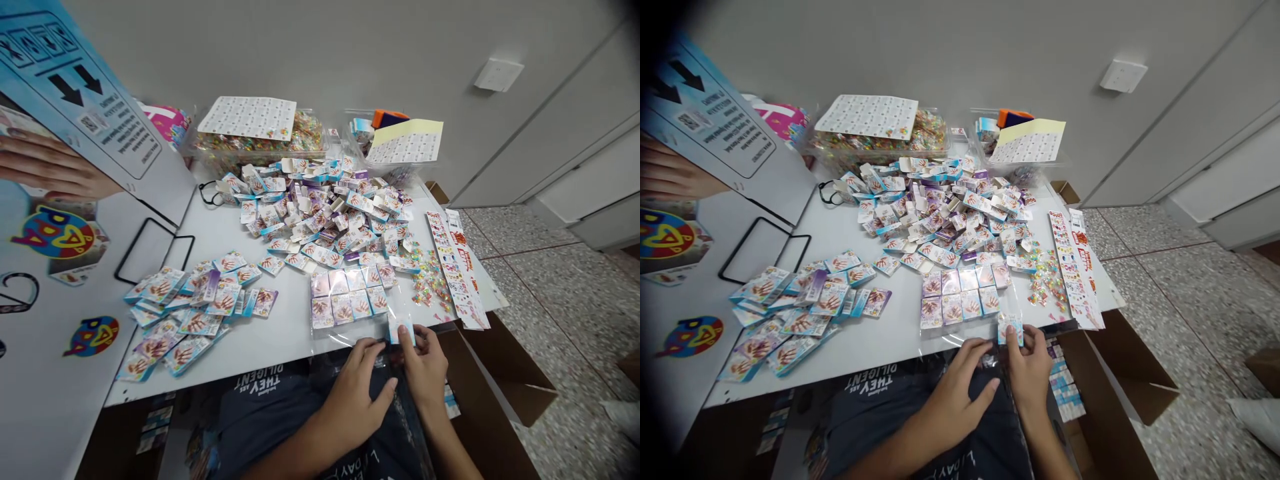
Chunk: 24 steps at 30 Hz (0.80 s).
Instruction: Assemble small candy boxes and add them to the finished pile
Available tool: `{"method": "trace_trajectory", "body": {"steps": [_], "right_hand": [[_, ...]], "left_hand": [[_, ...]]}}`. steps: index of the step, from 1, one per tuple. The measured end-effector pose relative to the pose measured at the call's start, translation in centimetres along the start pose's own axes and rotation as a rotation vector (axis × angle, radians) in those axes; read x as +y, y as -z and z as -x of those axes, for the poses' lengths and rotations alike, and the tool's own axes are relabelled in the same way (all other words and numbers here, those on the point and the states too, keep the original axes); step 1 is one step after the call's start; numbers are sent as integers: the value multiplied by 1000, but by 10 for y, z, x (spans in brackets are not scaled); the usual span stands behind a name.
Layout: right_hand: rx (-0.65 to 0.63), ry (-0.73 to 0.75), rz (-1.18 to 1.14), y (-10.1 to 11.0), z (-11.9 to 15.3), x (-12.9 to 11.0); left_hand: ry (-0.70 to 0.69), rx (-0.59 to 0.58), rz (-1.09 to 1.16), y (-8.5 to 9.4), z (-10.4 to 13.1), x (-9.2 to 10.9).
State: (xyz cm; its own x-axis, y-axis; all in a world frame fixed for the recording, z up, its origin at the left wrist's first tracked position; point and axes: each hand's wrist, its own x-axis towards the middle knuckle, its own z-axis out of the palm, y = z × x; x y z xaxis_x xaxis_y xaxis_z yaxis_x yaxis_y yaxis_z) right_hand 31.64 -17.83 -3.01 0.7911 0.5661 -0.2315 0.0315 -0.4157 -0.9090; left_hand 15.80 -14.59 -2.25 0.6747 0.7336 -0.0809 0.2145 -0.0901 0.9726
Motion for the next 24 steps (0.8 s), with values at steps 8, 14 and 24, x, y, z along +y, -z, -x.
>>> {"method": "trace_trajectory", "body": {"steps": [8, 14, 24], "right_hand": [[25, 256, 542, 7, -19, 0], [-2, 370, 701, 5, -19, 10], [-17, 339, 580, 9, -15, 14]], "left_hand": [[-119, -84, -275, -14, -36, -13], [-158, -134, -452, -21, -45, -13], [-245, -86, -411, -22, -53, -11]]}}
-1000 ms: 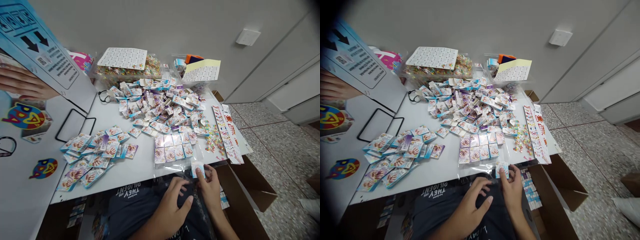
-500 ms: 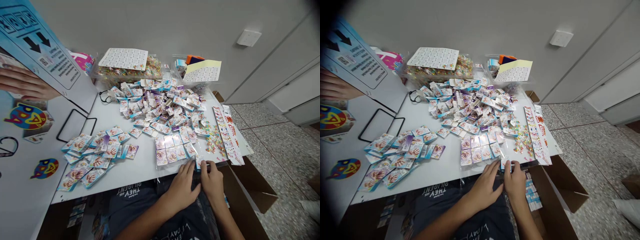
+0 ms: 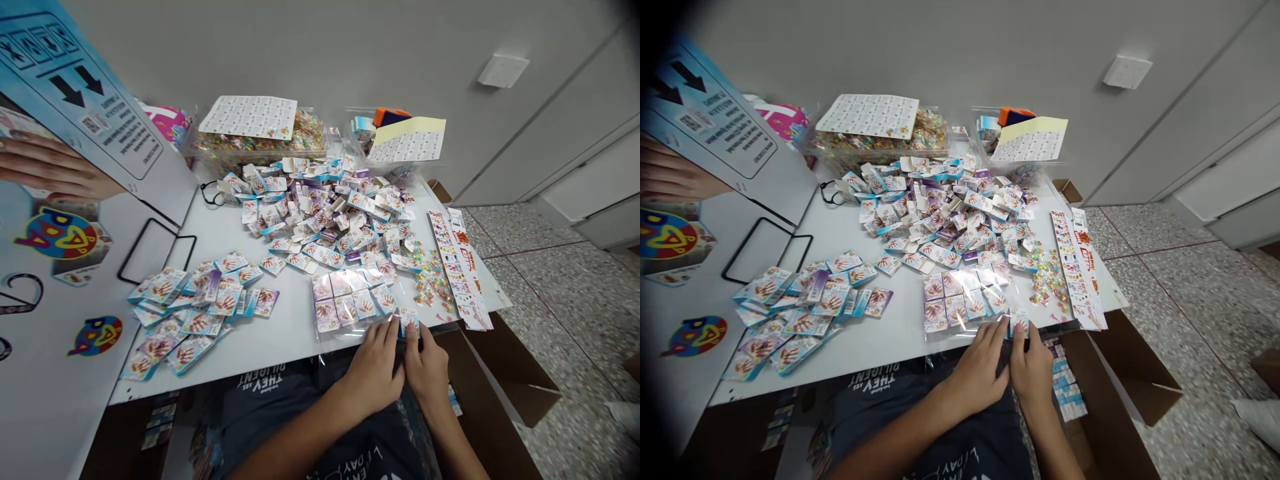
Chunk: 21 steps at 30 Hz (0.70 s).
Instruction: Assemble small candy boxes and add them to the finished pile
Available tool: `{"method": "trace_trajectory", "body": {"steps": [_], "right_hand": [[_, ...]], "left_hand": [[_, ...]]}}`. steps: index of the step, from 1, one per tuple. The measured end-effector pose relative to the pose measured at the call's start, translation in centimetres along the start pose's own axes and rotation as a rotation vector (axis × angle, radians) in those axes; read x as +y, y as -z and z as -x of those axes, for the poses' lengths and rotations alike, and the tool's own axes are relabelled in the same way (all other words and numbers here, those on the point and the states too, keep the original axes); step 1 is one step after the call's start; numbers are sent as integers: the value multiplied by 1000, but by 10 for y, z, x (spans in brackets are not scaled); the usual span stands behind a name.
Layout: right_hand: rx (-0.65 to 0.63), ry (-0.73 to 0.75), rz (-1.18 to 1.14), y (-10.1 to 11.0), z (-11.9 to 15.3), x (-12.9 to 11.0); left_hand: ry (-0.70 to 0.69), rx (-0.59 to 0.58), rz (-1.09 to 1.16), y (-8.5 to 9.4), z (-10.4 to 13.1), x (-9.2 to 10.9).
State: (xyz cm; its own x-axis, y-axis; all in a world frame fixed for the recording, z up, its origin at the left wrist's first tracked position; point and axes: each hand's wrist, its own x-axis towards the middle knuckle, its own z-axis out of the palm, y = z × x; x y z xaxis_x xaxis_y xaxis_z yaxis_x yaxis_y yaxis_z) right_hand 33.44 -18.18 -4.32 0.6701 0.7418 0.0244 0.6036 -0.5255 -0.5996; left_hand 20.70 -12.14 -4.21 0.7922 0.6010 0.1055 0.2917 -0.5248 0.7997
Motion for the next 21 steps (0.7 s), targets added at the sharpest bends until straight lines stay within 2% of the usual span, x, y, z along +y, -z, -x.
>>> {"method": "trace_trajectory", "body": {"steps": [5, 10, 12, 16, 21], "right_hand": [[25, 21, 38, -3, 6, 6], [107, 205, 47, -5, 8, 14], [122, 241, 45, -4, 7, 14], [148, 198, 16, -2, 4, 9], [87, 251, 33, -1, 4, 7]], "left_hand": [[40, 41, 38, -4, 0, -3], [114, 91, 115, -11, 5, -5], [99, 120, 147, -13, 7, -6], [71, 133, 177, -11, 7, -7], [32, 115, 204, -6, 6, -4]]}}
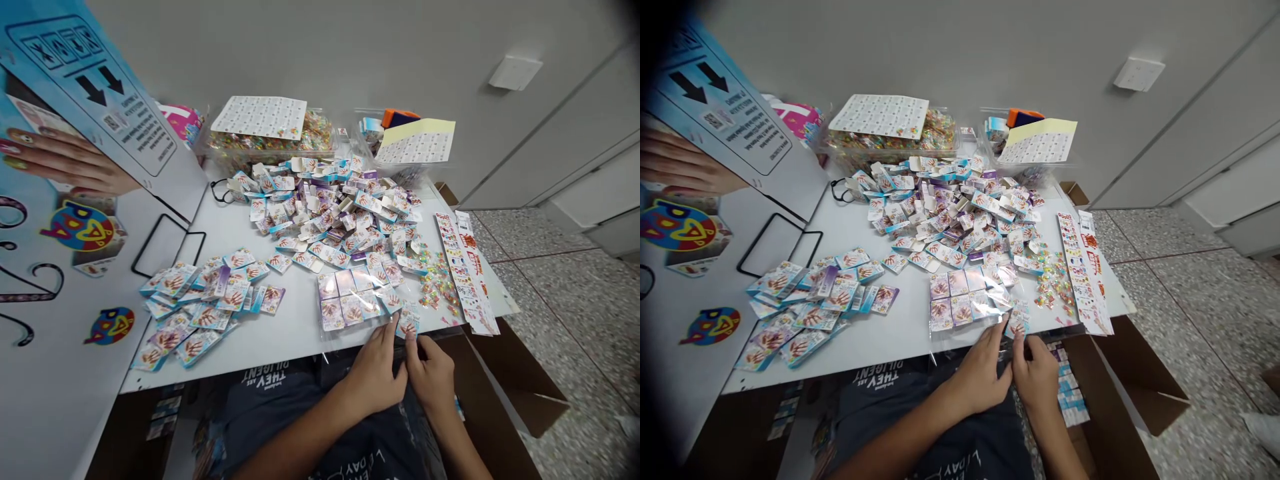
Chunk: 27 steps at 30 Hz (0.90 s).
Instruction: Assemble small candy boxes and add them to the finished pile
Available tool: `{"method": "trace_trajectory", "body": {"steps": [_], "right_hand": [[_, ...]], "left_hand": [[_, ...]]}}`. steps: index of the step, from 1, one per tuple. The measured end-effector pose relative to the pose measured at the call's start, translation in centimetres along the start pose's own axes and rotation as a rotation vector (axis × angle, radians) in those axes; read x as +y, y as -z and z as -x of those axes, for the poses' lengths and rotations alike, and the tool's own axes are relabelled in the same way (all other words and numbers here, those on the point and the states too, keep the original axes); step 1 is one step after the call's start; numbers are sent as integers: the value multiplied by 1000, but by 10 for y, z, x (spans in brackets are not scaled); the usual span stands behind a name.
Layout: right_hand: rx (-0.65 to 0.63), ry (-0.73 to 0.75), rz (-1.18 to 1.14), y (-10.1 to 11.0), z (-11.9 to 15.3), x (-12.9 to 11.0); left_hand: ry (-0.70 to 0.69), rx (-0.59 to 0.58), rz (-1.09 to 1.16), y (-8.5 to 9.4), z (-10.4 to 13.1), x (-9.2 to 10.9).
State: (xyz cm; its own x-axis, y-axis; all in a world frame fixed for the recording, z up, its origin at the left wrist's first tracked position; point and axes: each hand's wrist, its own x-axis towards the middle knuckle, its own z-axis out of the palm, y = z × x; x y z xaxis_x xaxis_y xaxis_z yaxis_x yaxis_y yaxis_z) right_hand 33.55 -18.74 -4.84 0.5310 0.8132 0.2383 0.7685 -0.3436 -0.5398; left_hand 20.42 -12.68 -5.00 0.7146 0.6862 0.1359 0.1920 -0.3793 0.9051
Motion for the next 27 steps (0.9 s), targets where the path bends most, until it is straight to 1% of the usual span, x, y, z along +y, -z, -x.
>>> {"method": "trace_trajectory", "body": {"steps": [2, 4, 8, 13, 15, 17, 19, 20, 22, 27], "right_hand": [[-27, 11, -1, -1, 1, 1], [-47, -18, -12, -2, 1, 3], [-77, -95, -36, -1, -2, 4], [-107, -106, -83, 3, -9, -1], [-150, -111, -130, 4, -12, -3], [-229, -120, -210, 5, -16, -3], [-302, -150, -302, 6, -20, -2], [-316, -177, -338, 6, -22, -1], [-294, -240, -379, 8, -27, 1], [-165, -378, -387, 12, -35, -1]], "left_hand": [[-10, -16, -12, 1, 0, 1], [2, -14, -38, 0, -1, 2], [65, 35, -72, -3, -1, 2], [94, 61, -83, -6, 1, 2], [100, 62, -93, -7, 2, 1], [93, 70, -96, -8, 2, 0], [91, 85, -94, -9, 1, -1], [92, 87, -95, -9, 1, -2], [92, 85, -100, -9, 1, -2], [95, 55, -128, -10, 1, -3]]}}
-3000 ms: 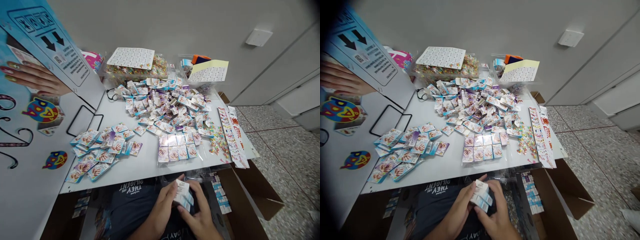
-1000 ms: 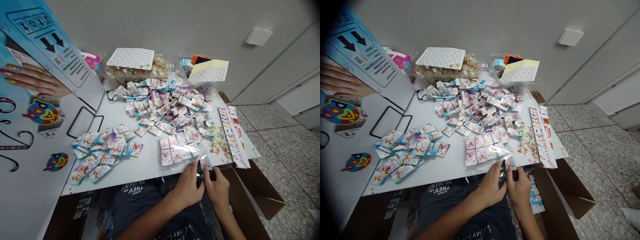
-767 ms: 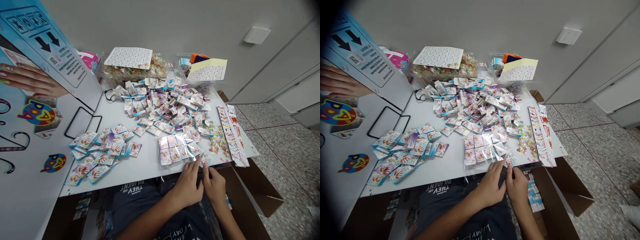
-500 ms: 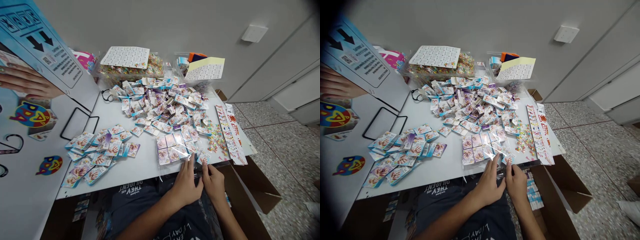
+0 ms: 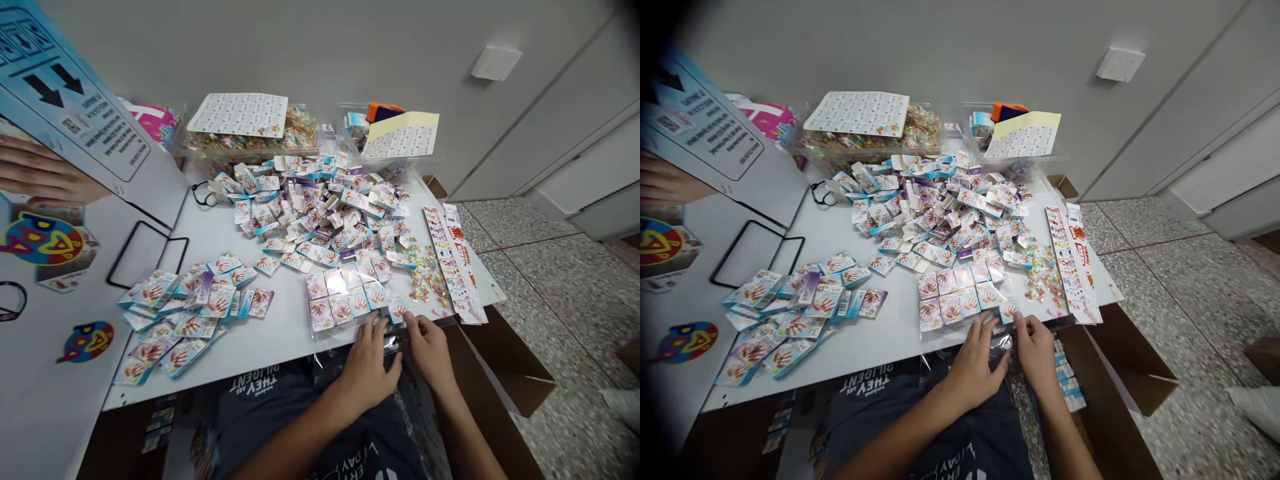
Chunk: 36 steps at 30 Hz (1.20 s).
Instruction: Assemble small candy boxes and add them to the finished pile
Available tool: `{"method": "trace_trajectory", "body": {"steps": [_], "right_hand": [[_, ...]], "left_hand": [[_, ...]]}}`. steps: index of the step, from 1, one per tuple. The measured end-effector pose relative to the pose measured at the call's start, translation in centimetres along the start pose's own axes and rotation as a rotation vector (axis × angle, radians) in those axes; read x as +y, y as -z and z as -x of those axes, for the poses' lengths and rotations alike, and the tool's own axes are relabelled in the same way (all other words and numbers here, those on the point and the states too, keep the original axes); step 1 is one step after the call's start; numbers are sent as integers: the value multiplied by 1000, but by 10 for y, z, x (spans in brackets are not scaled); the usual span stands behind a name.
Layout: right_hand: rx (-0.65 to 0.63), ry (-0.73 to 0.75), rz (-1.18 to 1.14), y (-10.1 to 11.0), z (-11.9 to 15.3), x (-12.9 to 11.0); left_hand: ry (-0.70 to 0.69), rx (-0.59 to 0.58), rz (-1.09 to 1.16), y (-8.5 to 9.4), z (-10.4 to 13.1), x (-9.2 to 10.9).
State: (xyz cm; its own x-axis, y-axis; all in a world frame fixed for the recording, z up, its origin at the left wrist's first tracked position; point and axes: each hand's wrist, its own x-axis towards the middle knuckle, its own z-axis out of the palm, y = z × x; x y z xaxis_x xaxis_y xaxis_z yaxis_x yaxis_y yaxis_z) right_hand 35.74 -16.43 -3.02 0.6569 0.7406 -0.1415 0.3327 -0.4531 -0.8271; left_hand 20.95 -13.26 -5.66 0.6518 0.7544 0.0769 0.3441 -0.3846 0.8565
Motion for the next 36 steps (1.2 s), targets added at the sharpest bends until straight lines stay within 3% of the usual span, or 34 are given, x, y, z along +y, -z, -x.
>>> {"method": "trace_trajectory", "body": {"steps": [3, 5, 9, 13, 18, 23, 31, 36], "right_hand": [[46, -20, -81, 1, 4, -3], [146, 62, -122, 4, 7, -2], [327, 227, 56, 18, 7, 12], [213, 153, 227, 25, 6, 33], [-97, 108, 18, 15, 21, 43], [-58, 88, -68, 6, 29, 40], [-114, 139, -113, 2, 32, 40], [-120, 150, -146, -3, 40, 42]], "left_hand": [[9, -4, -4, 1, 0, 2], [1, -10, -5, 3, 0, 5], [-118, -35, 7, 10, -1, 11], [-202, -85, 138, 9, -7, 14], [-117, -86, 149, 0, -23, 13], [-111, 32, 110, -4, -30, 18], [-130, -75, 22, -7, -29, 16], [-95, -37, 74, -10, -35, 12]]}}
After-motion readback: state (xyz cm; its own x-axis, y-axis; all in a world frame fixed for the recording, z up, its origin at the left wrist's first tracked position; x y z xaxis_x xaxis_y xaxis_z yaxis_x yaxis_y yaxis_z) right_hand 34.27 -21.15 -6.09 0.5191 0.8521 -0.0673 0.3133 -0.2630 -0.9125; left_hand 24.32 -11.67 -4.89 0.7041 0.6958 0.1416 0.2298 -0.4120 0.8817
